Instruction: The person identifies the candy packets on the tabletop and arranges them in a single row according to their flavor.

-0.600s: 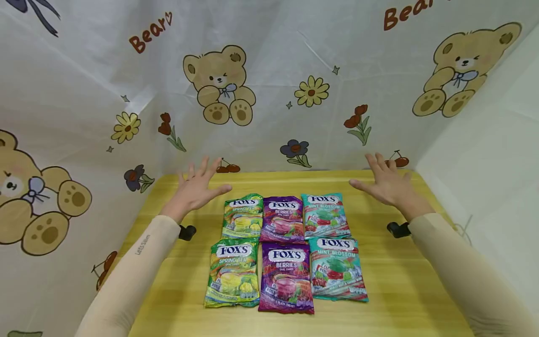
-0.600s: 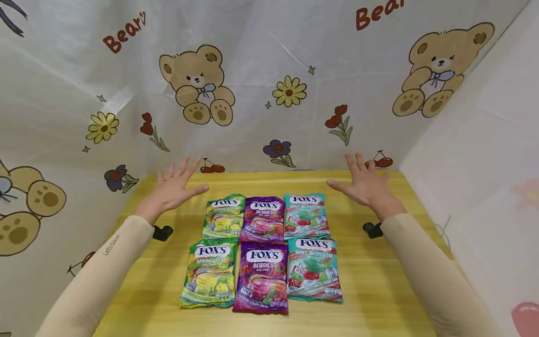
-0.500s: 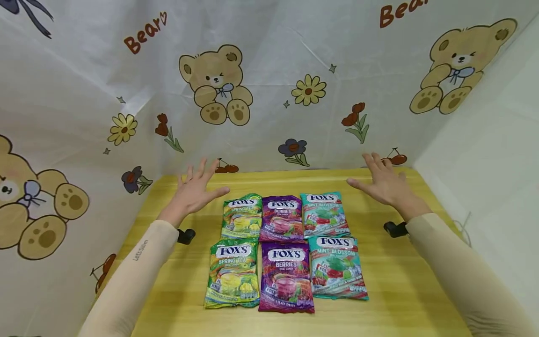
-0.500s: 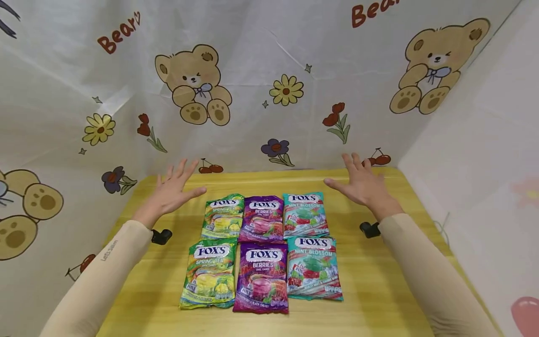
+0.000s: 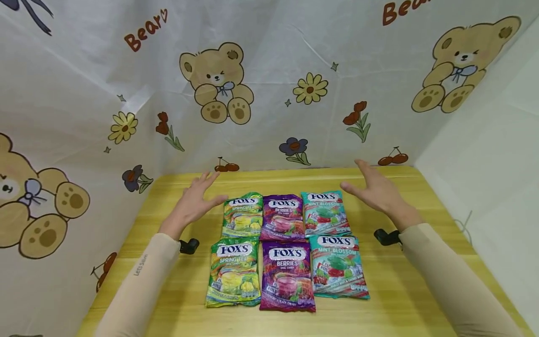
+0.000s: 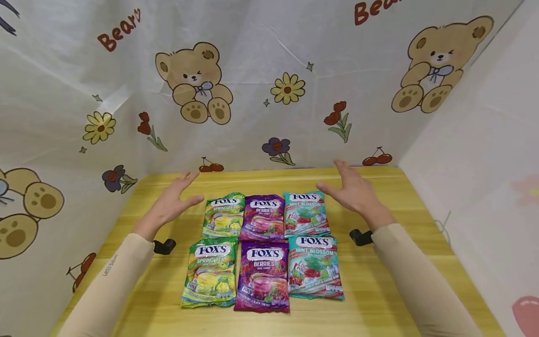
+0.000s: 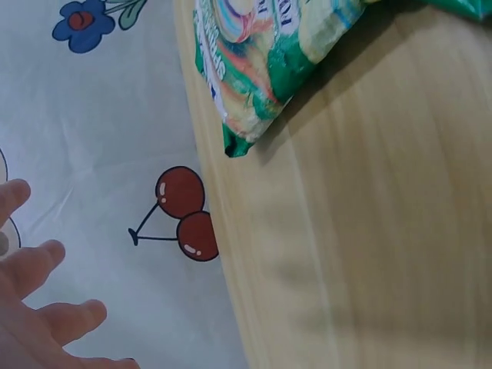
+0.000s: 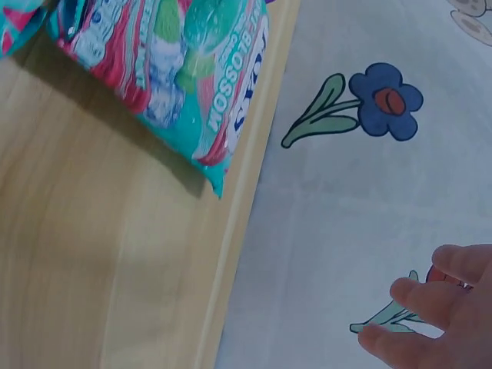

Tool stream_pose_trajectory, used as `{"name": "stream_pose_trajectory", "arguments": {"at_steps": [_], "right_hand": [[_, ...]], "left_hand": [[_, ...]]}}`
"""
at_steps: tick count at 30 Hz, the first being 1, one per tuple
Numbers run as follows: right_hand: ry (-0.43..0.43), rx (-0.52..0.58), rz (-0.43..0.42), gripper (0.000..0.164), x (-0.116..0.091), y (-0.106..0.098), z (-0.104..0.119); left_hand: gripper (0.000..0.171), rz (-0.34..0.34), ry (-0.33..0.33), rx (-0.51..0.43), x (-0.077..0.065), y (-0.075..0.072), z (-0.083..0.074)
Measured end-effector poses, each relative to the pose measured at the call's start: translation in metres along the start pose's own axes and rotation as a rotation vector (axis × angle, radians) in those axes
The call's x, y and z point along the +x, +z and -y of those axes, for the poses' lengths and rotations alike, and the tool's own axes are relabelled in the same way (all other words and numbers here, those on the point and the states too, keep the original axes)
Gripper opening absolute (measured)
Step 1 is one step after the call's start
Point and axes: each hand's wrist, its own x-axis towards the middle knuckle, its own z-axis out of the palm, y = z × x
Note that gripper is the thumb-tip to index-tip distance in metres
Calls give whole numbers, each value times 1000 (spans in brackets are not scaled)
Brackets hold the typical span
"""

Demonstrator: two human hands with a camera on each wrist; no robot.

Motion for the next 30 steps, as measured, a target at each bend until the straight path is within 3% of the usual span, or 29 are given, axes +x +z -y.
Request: {"name": "stream_pose_trajectory", "arguments": {"at_steps": [13, 19, 30], "right_hand": [[1, 110, -26, 98, -8, 23, 18], [-29, 182, -61, 87, -8, 39, 28], [-4, 353, -65, 83, -7, 62, 47]], "left_hand": [[88, -28, 7, -96, -8, 19, 3], [87, -37, -35, -163, -13, 23, 6], [81, -56, -78, -300, -15, 39, 11]]}}
